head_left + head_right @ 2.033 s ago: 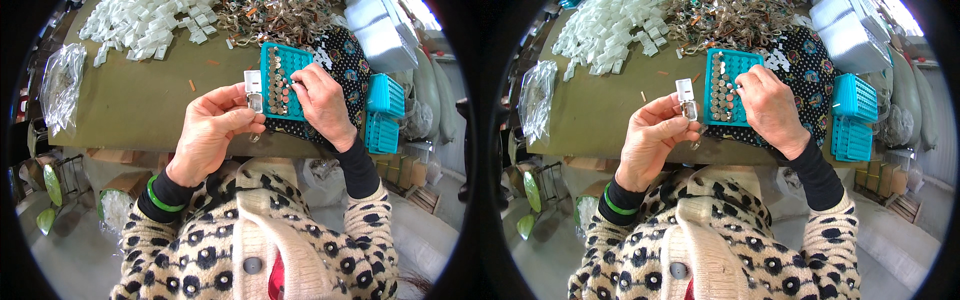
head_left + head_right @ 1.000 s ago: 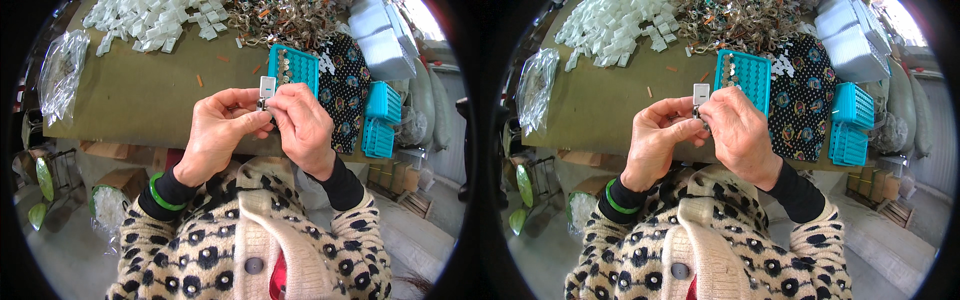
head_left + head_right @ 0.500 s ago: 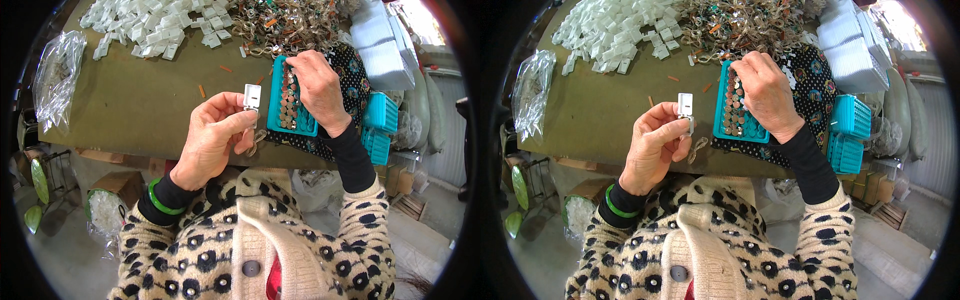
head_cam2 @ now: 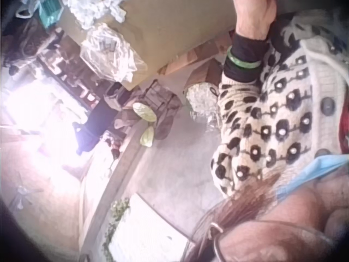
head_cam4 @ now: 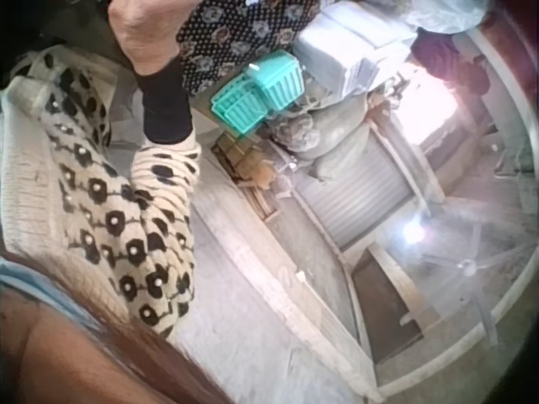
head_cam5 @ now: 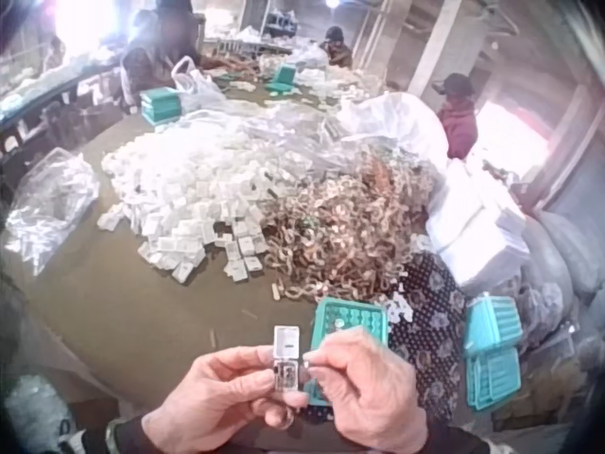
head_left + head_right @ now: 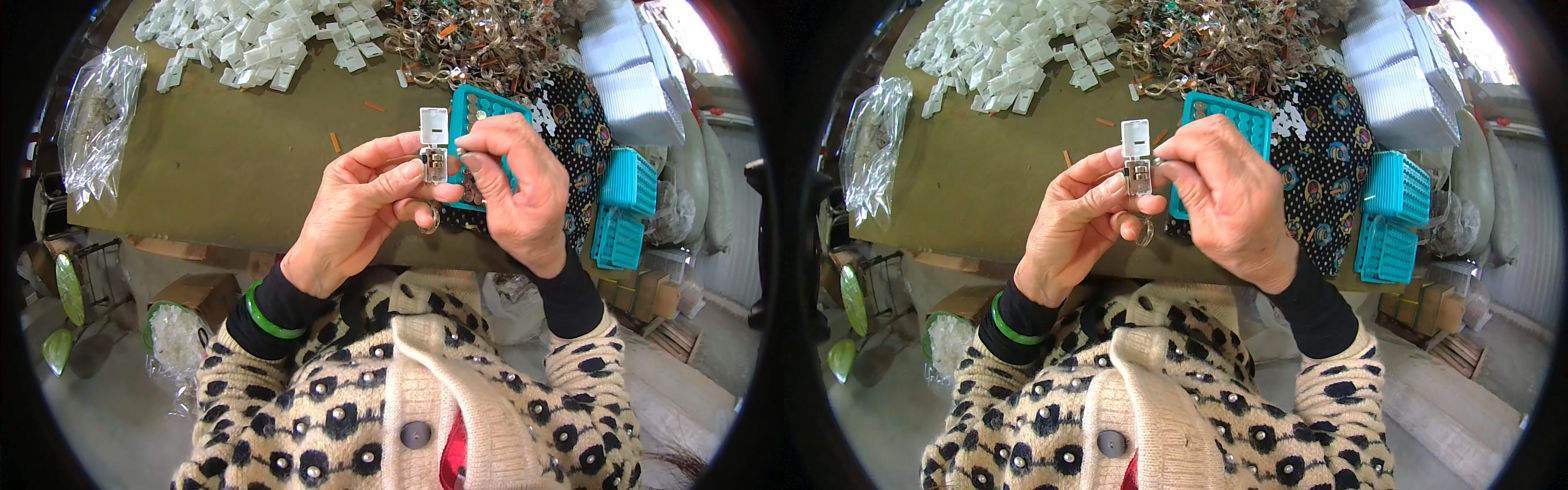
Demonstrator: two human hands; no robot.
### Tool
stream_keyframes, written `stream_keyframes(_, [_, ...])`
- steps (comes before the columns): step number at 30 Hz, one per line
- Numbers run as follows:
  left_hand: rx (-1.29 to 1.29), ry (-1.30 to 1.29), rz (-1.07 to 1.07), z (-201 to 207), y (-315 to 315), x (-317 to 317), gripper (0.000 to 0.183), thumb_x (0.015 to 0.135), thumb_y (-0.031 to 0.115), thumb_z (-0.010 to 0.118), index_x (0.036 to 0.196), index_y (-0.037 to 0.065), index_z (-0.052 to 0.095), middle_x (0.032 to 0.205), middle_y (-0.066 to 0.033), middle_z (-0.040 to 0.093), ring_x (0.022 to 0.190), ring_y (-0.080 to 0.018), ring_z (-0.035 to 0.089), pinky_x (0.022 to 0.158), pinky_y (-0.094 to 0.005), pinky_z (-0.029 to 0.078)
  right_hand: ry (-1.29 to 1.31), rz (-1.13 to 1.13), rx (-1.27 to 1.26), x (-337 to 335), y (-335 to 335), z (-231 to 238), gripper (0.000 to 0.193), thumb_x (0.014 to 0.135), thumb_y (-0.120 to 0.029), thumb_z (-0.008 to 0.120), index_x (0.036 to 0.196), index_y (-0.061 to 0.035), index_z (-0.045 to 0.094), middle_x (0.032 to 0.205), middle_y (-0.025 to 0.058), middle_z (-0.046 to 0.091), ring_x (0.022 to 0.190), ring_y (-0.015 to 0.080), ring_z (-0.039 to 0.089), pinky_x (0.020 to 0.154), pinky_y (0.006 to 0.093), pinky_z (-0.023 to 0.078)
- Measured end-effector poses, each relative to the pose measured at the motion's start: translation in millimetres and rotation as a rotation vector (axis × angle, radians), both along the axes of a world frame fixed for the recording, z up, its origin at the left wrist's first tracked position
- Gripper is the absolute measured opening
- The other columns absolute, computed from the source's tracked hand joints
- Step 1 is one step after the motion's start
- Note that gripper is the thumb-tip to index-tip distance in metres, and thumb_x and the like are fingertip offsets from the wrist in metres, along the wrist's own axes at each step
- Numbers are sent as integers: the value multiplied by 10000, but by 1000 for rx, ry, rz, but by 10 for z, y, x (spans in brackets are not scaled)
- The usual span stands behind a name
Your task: The person repeatedly picks small white plastic housings and metal contacts from a table, inserts the contacts into the housings, and places the assembled units back on the table. The person also uses a blue tray to organize small metal parts during the process.
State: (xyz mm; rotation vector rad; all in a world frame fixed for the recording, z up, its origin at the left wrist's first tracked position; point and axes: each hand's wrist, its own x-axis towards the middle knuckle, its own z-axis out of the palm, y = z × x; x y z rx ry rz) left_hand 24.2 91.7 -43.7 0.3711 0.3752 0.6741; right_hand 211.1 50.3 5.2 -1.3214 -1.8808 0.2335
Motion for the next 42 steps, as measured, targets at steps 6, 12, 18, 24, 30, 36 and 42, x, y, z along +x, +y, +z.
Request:
stream_keyframes(6, [7,-34,34,-6,-41,8,286,939,38,623,1215,-29,590,1020,-136,692,848,-210,713,539,-250,557,-32,-80,194,-149,-59,-99,173,826,27,710,982,-7,643,913,123,633,783,243,633,678,308,520])
stream_keyframes(12, [34,-5,67,25,-109,50,244,936,37,629,1168,-33,608,963,-121,694,755,-169,690,462,-217,481,-74,-123,312,-166,-99,-176,249,724,79,723,942,8,626,886,120,593,751,274,594,623,350,499])
stream_keyframes(18, [34,35,78,75,-176,66,231,936,31,624,1161,-19,621,885,-100,680,685,-135,642,470,-204,433,-40,-44,273,-165,-151,-186,266,718,100,708,943,12,598,895,128,583,760,285,588,629,356,491])
stream_keyframes(24, [108,140,103,129,-223,75,210,922,37,644,1128,-7,649,907,-101,678,651,-121,604,478,-218,412,61,55,65,-97,-214,-72,190,770,79,685,904,2,576,864,125,563,764,296,585,661,352,491])
stream_keyframes(30, [229,161,85,180,-282,58,172,897,32,680,1065,13,651,913,-87,680,681,-122,639,504,-210,464,1186,154,-657,-88,-355,27,243,921,-20,648,1108,-18,493,1017,43,576,908,90,575,815,240,502])
stream_keyframes(36, [323,180,58,194,-297,29,197,890,63,702,1062,22,615,914,-93,683,698,-145,668,508,-208,486,1235,162,-678,-161,-408,68,422,918,-94,673,1275,-25,457,1081,55,587,906,114,584,769,247,483])
stream_keyframes(42, [240,142,20,158,-270,8,238,915,99,678,1116,17,580,947,-137,682,742,-175,677,495,-208,463,929,76,-590,-146,-328,93,364,947,-69,631,1290,12,537,1011,42,641,929,94,608,838,234,508])
